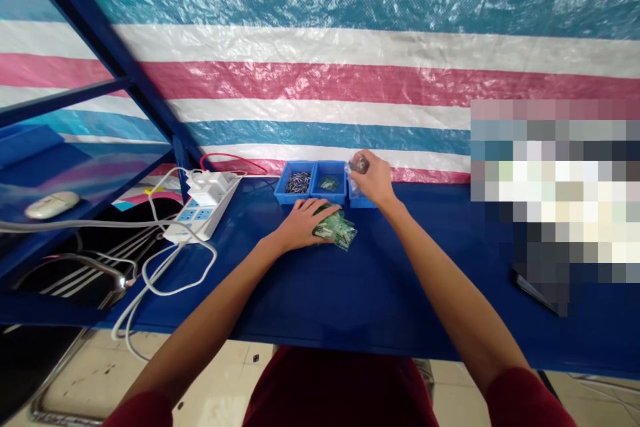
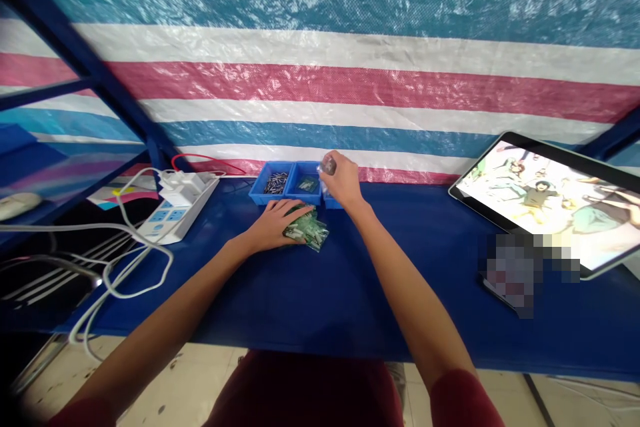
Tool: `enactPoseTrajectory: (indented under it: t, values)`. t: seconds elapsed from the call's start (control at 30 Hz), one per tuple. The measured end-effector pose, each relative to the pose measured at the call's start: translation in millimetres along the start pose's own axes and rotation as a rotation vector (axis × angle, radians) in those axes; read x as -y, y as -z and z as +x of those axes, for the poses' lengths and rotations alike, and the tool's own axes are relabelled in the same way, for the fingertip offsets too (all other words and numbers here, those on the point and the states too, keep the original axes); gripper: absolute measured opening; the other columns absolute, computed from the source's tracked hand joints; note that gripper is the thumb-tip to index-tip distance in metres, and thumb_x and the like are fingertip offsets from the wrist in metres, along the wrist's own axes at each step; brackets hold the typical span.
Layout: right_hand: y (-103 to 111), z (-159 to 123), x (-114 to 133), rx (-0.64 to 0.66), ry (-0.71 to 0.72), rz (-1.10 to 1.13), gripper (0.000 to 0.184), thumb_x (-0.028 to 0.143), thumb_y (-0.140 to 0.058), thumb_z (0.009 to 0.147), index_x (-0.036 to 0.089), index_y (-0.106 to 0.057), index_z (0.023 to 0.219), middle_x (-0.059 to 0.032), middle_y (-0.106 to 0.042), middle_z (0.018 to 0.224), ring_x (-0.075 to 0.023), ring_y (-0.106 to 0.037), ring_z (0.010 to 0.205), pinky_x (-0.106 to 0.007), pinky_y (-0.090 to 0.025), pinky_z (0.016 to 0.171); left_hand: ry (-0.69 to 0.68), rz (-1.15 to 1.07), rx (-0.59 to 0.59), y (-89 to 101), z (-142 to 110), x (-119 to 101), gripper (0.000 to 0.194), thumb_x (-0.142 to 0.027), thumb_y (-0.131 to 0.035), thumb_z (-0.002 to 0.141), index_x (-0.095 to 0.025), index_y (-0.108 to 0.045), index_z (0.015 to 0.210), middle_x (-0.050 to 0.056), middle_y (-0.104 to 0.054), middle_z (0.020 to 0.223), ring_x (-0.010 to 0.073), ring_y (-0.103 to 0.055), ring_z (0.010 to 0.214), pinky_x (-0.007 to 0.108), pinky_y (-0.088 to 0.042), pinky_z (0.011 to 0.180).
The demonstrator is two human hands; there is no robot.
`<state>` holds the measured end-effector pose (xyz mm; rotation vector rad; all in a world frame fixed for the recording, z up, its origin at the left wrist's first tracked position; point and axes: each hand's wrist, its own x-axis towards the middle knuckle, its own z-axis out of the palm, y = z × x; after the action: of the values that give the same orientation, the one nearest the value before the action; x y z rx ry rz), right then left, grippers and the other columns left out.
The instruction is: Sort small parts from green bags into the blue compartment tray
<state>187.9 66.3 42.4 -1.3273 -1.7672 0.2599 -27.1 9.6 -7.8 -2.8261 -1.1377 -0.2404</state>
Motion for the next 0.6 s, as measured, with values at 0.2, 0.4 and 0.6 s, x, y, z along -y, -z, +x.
enactPoseTrajectory:
  t: [0.2, 0.4, 0.6]
  values:
    - [-13, -63, 16, 0.088, -0.041, 0.229, 0.017, 0.020, -0.054, 0.068, 0.019, -0.059, 0.085, -0.0005, -0.065, 0.082, -0.0163, -0.056, 0.070, -0.026, -0.044, 0.069, 0.065, 0.004, -0.001, 2.0, -4, 5, 0.083, -0.068, -0.057, 0.075, -0.023, -0.038, 0.142, 0.015, -0.048, 0.132, 0.0332, -0.041, 0.121, 0.043, -0.030, 0.098]
    - [-31, -100, 2, 0.195, -0.064, 0.060, 0.028, 0.023, -0.051, 0.079, 0.021, -0.057, 0.106, -0.0077, -0.061, 0.108, -0.0212, -0.059, 0.093, -0.031, -0.046, 0.083, 0.145, -0.096, 0.111, 8.3, -4, 12, 0.093, -0.067, -0.062, 0.071, -0.024, -0.029, 0.147, 0.015, -0.044, 0.137, 0.0353, -0.038, 0.126, 0.046, -0.031, 0.102]
    - [-37, -108, -4, 0.226, -0.054, -0.030, 0.043, 0.030, -0.049, 0.086, 0.019, -0.047, 0.127, -0.0117, -0.054, 0.124, -0.0268, -0.049, 0.118, -0.040, -0.041, 0.098, 0.131, -0.277, 0.154, 38.9, -8, 21, 0.089, -0.044, -0.066, 0.075, -0.025, -0.021, 0.149, 0.011, -0.036, 0.146, 0.0320, -0.034, 0.133, 0.042, -0.031, 0.107]
